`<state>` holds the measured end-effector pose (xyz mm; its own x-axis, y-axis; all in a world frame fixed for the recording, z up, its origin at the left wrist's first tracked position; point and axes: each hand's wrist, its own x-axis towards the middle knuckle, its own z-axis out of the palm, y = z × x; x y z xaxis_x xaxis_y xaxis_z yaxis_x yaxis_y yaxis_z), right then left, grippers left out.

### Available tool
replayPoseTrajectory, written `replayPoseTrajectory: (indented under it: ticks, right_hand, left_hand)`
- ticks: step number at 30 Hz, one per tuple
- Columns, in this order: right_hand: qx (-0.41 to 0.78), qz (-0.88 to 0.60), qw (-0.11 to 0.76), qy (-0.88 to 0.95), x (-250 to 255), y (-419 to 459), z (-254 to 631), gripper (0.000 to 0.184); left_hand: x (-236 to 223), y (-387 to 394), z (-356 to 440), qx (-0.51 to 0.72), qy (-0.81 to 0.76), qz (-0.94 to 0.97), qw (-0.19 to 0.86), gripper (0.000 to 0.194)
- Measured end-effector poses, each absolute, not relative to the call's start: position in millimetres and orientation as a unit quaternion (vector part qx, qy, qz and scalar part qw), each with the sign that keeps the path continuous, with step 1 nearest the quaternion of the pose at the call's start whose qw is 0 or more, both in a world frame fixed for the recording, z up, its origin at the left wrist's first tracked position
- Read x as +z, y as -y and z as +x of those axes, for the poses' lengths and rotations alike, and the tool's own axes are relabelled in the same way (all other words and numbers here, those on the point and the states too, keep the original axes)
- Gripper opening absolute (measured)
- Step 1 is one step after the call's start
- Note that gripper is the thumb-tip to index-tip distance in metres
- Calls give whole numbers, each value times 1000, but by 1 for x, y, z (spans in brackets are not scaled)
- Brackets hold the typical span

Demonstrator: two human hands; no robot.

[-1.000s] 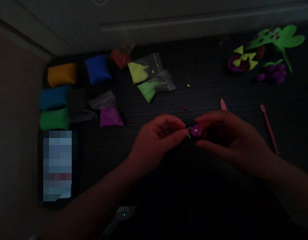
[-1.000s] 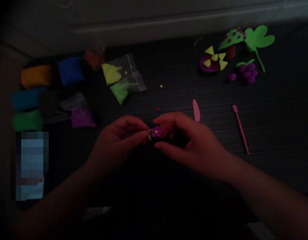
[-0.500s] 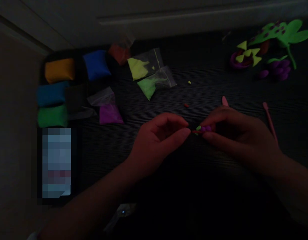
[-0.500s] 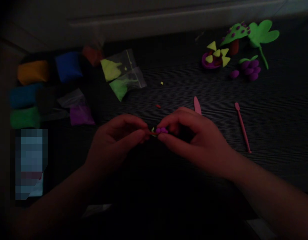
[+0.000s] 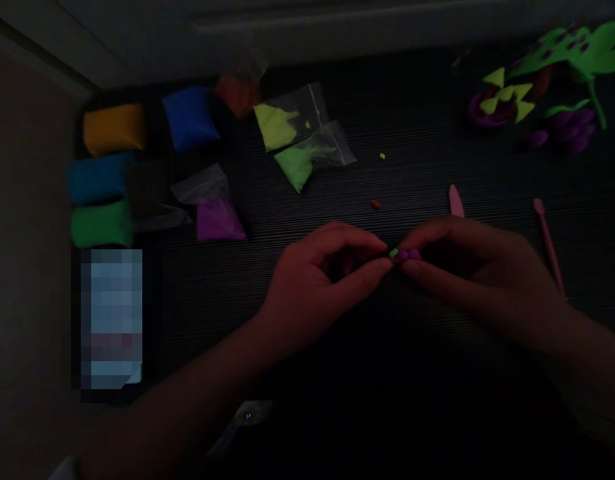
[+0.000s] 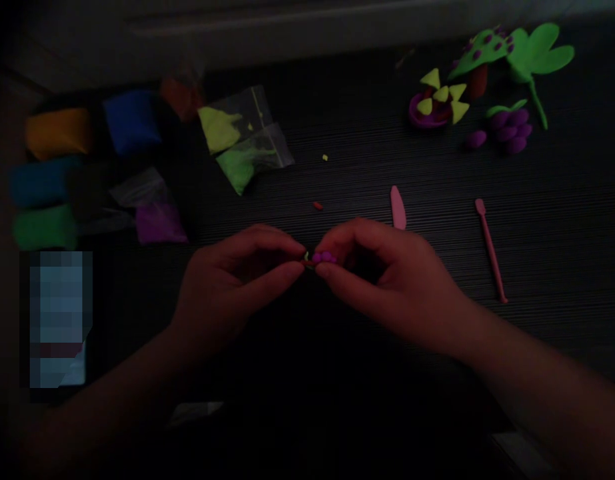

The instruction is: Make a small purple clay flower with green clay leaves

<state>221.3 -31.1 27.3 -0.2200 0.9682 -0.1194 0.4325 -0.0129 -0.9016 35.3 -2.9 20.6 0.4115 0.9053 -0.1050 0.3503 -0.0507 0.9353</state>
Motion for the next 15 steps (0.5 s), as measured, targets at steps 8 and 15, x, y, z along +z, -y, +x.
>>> replayPoseTrajectory:
  ticks: [8, 15]
  right_hand:
    - [429, -549, 289, 657, 28, 30, 222, 16]
    - [419, -550, 282, 665, 28, 31, 222, 16]
  left_hand:
    - [20, 2, 36, 275, -460, 690, 487, 14]
    - [20, 3, 37, 275, -456, 694, 484, 15]
